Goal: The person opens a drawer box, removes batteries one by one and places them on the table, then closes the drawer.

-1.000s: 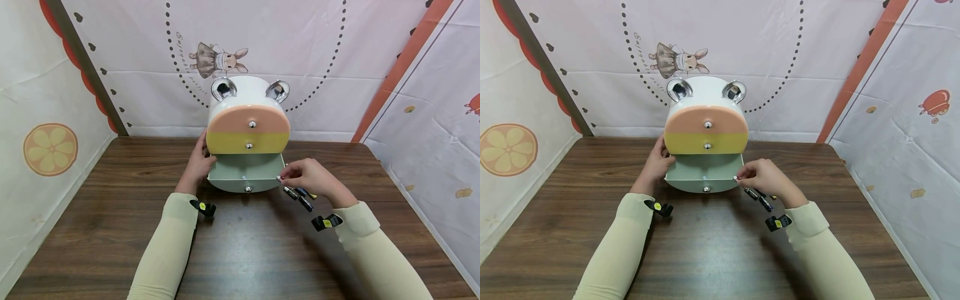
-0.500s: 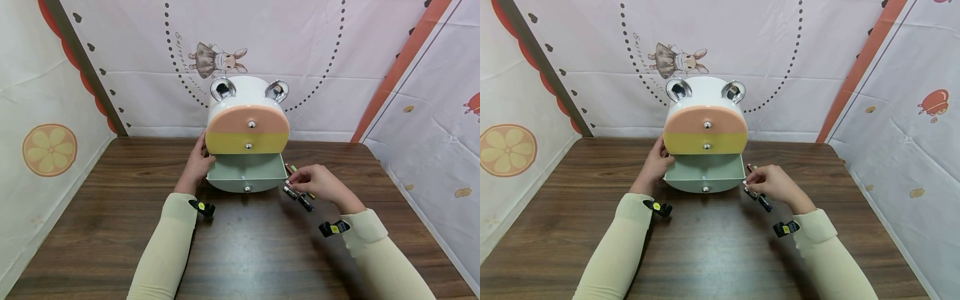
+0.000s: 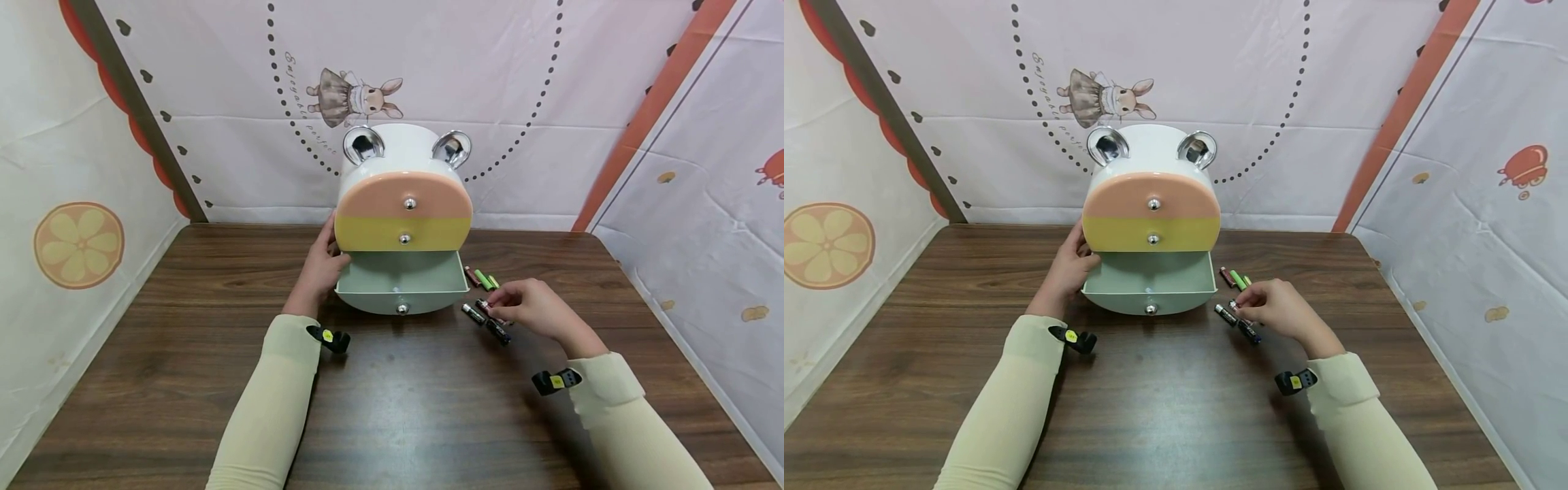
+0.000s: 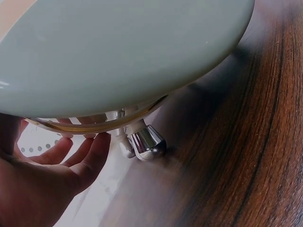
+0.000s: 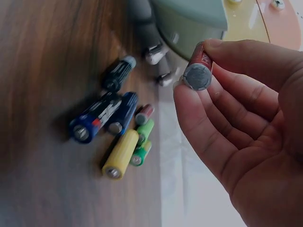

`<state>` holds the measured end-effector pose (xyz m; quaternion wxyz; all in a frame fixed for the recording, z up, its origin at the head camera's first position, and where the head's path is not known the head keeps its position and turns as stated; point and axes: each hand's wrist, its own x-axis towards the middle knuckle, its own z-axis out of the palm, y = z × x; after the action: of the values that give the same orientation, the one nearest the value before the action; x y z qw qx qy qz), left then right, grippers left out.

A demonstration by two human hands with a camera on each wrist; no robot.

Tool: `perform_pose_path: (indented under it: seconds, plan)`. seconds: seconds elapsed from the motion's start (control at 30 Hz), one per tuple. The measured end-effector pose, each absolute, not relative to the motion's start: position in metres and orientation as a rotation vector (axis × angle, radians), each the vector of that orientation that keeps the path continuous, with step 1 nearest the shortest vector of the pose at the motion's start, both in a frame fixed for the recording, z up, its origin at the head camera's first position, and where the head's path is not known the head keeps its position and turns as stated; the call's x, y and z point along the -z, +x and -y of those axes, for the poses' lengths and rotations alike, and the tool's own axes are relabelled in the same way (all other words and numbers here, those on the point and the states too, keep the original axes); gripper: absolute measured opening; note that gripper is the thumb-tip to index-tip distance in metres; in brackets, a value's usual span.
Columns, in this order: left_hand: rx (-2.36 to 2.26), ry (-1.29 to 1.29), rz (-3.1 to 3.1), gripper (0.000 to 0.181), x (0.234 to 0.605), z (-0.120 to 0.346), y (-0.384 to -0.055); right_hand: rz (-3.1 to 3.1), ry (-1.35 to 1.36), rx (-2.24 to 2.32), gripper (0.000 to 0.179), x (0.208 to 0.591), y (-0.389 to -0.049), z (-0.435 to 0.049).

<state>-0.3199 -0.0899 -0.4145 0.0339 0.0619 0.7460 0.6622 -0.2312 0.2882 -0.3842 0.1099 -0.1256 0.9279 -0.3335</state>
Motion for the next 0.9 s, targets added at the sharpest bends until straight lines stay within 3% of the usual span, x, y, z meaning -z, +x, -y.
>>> perform_pose_path:
  seconds: [0.17,0.47,0.9]
  plan:
    - [-2.033,0.172,-2.256,0.094,0.400,0.089,-0.311,-2.737,-0.341,0.972,0.017,0.390,-0.229,-0.295]
    - [-2.031,0.188,-2.324,0.095,0.422,0.091,-0.325,-2.754,-0.248,0.952,0.012,0.400,-0.227,-0.306]
    - [-2.043,0.183,-2.320,0.096,0.425,0.092,-0.327,-2.725,-0.118,0.951,0.012,0.409,-0.223,-0.310]
